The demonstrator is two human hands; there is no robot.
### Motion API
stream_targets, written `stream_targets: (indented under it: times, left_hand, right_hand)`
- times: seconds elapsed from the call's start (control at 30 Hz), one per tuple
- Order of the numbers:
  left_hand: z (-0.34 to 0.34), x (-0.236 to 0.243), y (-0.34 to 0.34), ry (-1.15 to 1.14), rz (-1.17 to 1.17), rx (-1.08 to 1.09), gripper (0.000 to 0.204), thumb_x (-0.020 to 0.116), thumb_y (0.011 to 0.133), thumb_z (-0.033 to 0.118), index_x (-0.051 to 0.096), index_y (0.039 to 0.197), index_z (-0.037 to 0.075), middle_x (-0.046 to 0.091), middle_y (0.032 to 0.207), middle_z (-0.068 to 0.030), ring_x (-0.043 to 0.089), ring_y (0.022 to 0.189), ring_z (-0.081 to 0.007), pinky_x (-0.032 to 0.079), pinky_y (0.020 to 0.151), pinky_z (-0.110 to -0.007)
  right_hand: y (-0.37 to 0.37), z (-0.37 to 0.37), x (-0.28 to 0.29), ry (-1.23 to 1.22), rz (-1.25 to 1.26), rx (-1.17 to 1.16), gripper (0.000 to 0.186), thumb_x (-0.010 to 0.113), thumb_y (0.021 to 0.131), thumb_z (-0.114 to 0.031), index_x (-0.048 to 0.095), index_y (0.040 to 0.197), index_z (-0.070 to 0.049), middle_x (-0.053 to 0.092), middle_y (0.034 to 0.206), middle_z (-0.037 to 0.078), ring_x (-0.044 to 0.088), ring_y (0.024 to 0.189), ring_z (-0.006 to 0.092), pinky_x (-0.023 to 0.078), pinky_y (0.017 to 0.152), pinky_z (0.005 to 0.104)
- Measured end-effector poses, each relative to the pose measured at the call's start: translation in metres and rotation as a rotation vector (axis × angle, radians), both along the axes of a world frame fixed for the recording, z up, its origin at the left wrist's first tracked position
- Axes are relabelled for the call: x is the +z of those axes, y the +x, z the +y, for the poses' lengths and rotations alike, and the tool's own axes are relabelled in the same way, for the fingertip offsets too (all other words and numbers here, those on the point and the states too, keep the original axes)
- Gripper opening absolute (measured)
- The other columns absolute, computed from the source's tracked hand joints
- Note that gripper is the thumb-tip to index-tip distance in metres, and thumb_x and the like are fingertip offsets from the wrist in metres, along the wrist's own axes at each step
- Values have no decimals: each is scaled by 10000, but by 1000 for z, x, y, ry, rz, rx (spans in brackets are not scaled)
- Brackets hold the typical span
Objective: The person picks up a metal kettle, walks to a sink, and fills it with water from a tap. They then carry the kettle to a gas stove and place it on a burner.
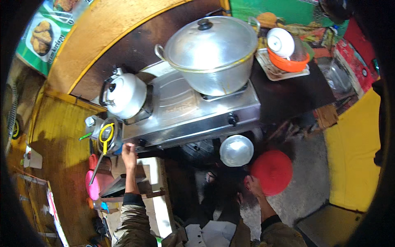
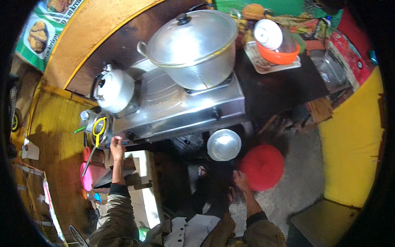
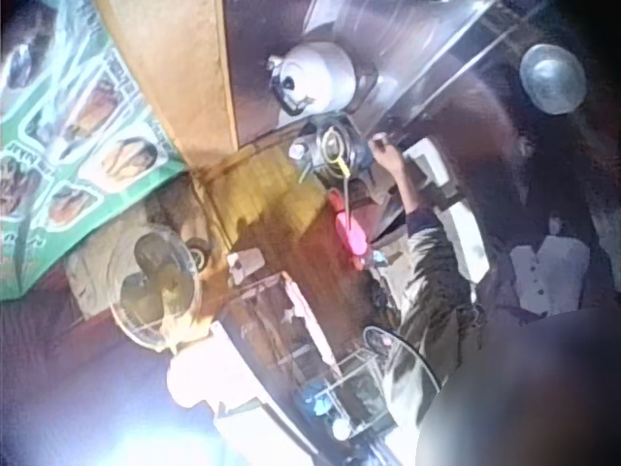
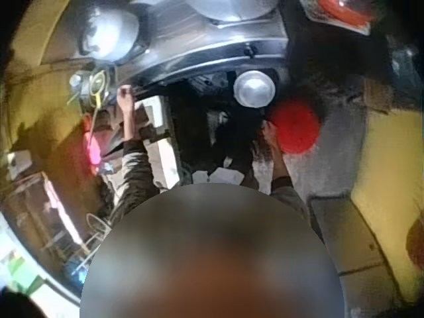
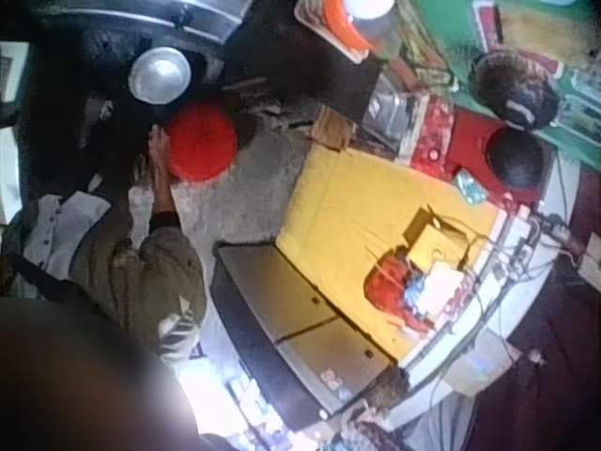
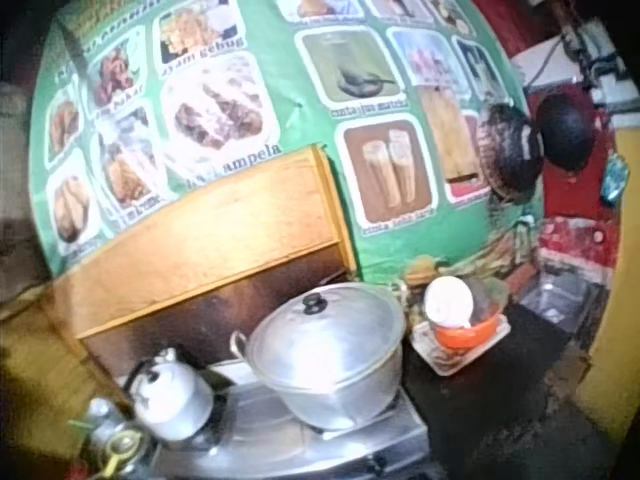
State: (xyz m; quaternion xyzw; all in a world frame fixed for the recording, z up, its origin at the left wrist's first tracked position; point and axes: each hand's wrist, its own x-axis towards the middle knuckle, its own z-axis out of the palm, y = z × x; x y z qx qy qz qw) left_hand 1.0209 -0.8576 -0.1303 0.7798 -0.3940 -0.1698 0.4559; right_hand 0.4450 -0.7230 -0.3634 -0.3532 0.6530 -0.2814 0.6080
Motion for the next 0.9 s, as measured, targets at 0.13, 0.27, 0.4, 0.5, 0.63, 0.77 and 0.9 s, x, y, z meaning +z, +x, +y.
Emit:
stream_targets:
  times: [0.13, 0.27, 0.4, 0.5, 0.63, 0.77, 0.9]
  left_hand:
    - [-35, 4, -1, 66, -451, -10, 290, 594, 975, 310, 524, 957, 29, 622, 815, -156, 633, 706, -267, 503, 654, -418]
    - [-35, 1, -9, 391, -715, 68, 456, 449, 1005, 469, 514, 1052, 20, 639, 999, -279, 603, 956, -491, 464, 802, -566]
    - [-11, -16, -22, 369, -773, -128, 360, 454, 1018, 390, 509, 1059, 36, 601, 1008, -250, 604, 926, -472, 475, 775, -573]
    - [-10, -27, -25, 287, -692, -139, 239, 506, 1010, 270, 503, 1052, 34, 606, 975, -250, 593, 887, -478, 464, 751, -552]
    - [-16, -39, -26, 235, -676, -80, 220, 510, 1009, 233, 497, 1044, 17, 611, 953, -281, 584, 884, -500, 453, 744, -556]
    - [-24, -54, -28, 110, -186, 51, 211, 519, 1020, 202, 507, 971, -3, 605, 708, -156, 619, 584, -263, 529, 547, -419]
    - [-30, -65, -15, -188, 793, 218, 186, 521, 1027, 239, 548, 954, 70, 576, 738, -61, 567, 615, -164, 556, 592, -348]
  right_hand:
    - [10, -48, -66, -117, -20, -116, 397, 532, 1002, -387, 590, 790, -56, 493, 582, -10, 457, 478, 100, 349, 433, 300]
    - [22, -91, -122, -213, 94, -191, 409, 523, 1002, -400, 574, 765, -71, 482, 552, -11, 441, 427, 106, 331, 387, 300]
    - [26, -117, -189, -250, 96, -301, 470, 478, 1013, -422, 561, 692, -90, 498, 541, 5, 459, 430, 124, 326, 393, 338]
    - [21, -133, -241, -414, 479, -318, 506, 453, 1019, -442, 558, 651, -112, 506, 545, 9, 450, 417, 138, 318, 389, 365]
    - [6, -142, -274, -756, 628, -136, 510, 469, 1005, -498, 590, 680, -124, 495, 539, 8, 433, 383, 152, 317, 375, 358]
    - [2, -139, -263, -141, -28, -358, 448, 520, 982, -510, 609, 845, -93, 466, 514, -1, 459, 391, 146, 360, 367, 327]
    - [1, -140, -242, 32, -165, -422, 439, 536, 968, -529, 630, 874, -111, 428, 495, -18, 434, 375, 112, 350, 351, 298]
